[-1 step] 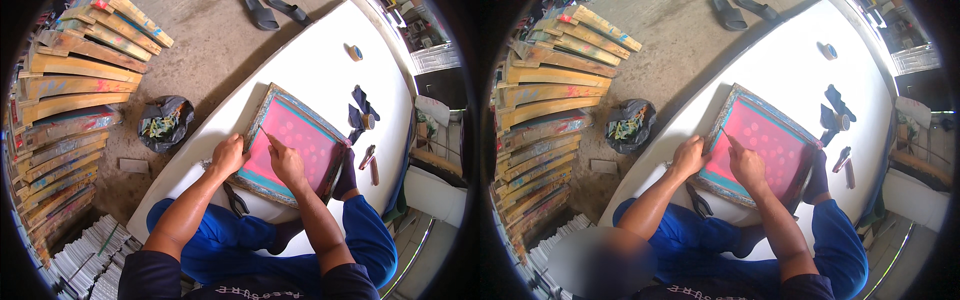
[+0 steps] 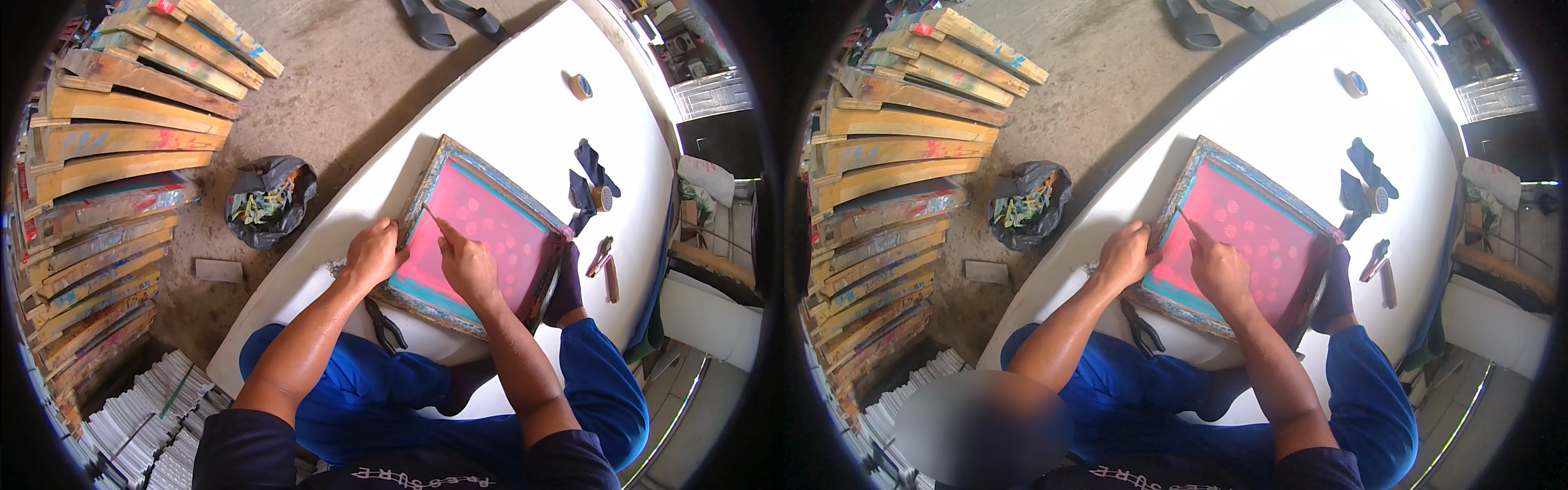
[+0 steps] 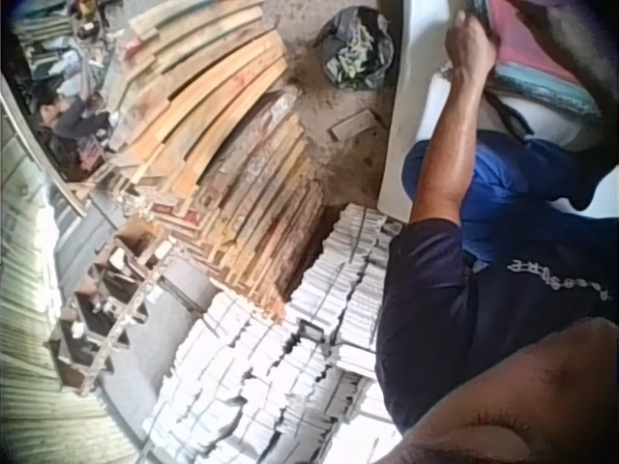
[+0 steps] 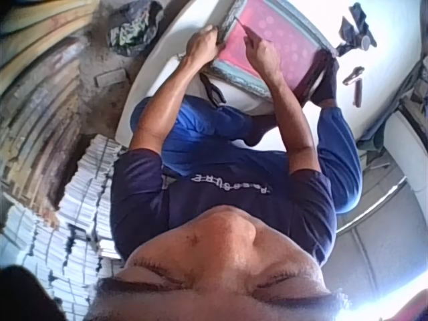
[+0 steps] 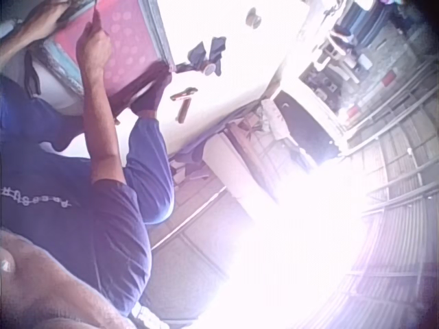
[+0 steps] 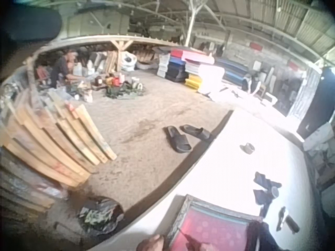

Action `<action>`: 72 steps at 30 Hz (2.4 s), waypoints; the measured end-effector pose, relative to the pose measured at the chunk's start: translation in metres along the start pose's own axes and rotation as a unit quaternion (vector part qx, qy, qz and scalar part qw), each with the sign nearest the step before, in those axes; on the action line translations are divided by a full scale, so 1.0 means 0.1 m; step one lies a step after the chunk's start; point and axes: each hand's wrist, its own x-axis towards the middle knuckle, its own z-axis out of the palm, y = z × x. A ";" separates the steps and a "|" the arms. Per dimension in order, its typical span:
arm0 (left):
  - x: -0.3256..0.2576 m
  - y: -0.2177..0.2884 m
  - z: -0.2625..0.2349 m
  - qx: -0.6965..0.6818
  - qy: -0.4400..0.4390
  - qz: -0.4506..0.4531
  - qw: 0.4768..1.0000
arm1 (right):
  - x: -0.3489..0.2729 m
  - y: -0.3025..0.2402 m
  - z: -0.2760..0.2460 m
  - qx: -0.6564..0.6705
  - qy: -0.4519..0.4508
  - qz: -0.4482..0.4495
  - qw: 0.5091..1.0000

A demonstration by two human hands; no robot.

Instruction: The person sits on the floor and uses a small metal tool to scrape the edge of a rectangular frame with a pink surface. The person repeatedly scrapes along the frame's border, removing material and creating small debris.

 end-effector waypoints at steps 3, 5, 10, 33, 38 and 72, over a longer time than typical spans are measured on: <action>-0.02 -0.04 0.01 -0.012 0.001 0.005 1.000 | 0.01 -0.19 -0.05 -0.073 -0.042 0.026 0.996; 0.04 -0.06 0.01 -0.014 0.012 0.022 1.000 | 0.05 -0.23 0.03 -0.136 -0.054 0.023 0.989; 0.10 -0.11 0.02 -0.024 0.023 0.045 0.998 | 0.15 0.01 0.18 0.068 0.011 -0.003 0.998; 0.11 -0.11 -0.04 -0.026 0.001 0.036 0.999 | 0.09 -0.01 0.08 0.033 0.006 -0.001 0.999; 0.11 -0.09 -0.04 -0.022 0.005 0.030 0.999 | 0.08 -0.03 0.05 0.024 -0.008 0.008 1.000; 0.11 -0.11 -0.01 -0.022 0.028 0.052 0.998 | 0.15 0.32 0.36 0.095 0.016 -0.059 0.994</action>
